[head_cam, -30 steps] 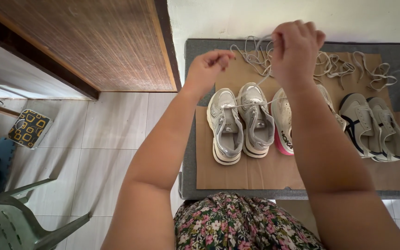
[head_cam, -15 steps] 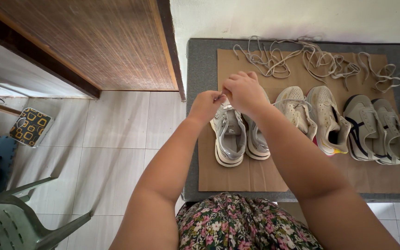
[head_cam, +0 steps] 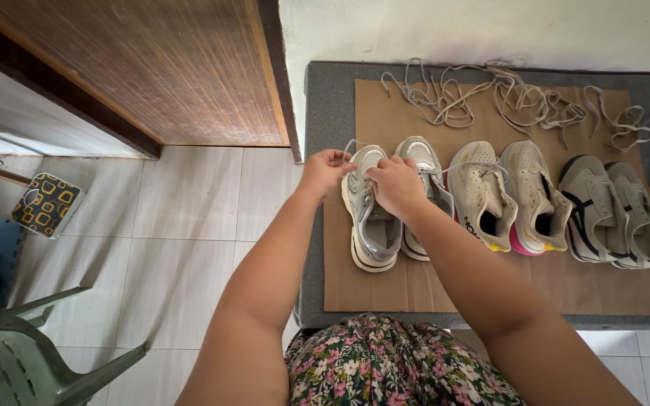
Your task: The person removes laces from several pairs of sneakers and then re-laces them one by one. The shoes are arranged on a cardboard sheet on a countertop, and the person threads each lace through the eyelets and ties them.
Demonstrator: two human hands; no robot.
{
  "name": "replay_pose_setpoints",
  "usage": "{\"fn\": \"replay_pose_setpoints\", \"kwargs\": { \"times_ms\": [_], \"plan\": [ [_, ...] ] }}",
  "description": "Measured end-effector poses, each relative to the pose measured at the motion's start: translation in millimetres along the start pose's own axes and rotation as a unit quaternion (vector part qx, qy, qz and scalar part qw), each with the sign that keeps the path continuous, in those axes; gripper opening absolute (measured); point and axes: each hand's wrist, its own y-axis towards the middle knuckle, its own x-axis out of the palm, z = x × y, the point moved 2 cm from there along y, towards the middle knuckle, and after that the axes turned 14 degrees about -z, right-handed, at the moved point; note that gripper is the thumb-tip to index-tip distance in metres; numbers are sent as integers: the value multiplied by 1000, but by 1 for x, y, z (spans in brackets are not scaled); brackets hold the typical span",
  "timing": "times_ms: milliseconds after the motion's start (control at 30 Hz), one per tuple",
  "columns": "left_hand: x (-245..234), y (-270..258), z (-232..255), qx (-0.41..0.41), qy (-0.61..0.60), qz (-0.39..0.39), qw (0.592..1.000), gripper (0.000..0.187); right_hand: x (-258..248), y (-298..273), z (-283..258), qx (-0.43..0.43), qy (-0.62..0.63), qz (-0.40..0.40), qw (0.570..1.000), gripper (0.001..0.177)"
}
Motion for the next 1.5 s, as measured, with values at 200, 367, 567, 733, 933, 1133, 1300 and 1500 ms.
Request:
{"fn": "replay_pose_setpoints", "kwargs": {
  "times_ms": [200, 367, 567, 733, 933, 1133, 1300, 1500],
  "plan": [
    [20, -3, 2, 44, 103, 22, 993, 27, 14, -5, 7, 63, 23, 34, 997, 6],
    [23, -12, 12, 27, 166, 30, 985, 23, 21, -5, 6, 100, 32, 14, 994, 6],
    [22, -17, 20, 13, 167, 27, 985, 23, 29, -4, 10, 148, 117, -19, 982, 11],
    [23, -15, 18, 39, 168, 12, 985, 25, 32, -4, 11, 152, 156, -19, 976, 12],
    [25, -15, 21, 15, 217, -8, 976, 25, 34, -4, 12, 157, 177, -14, 972, 13],
    [29, -16, 37, 35, 361, -45, 931, 20, 36, -4, 11, 162, 177, -6, 971, 13],
    [32, -10, 49, 28, 447, -68, 891, 21, 40, -5, 11, 163, 202, 13, 966, 15],
    [26, -15, 44, 7, 374, -69, 925, 21, 43, -6, 9, 209, 283, 14, 936, 16]
  ]
}}
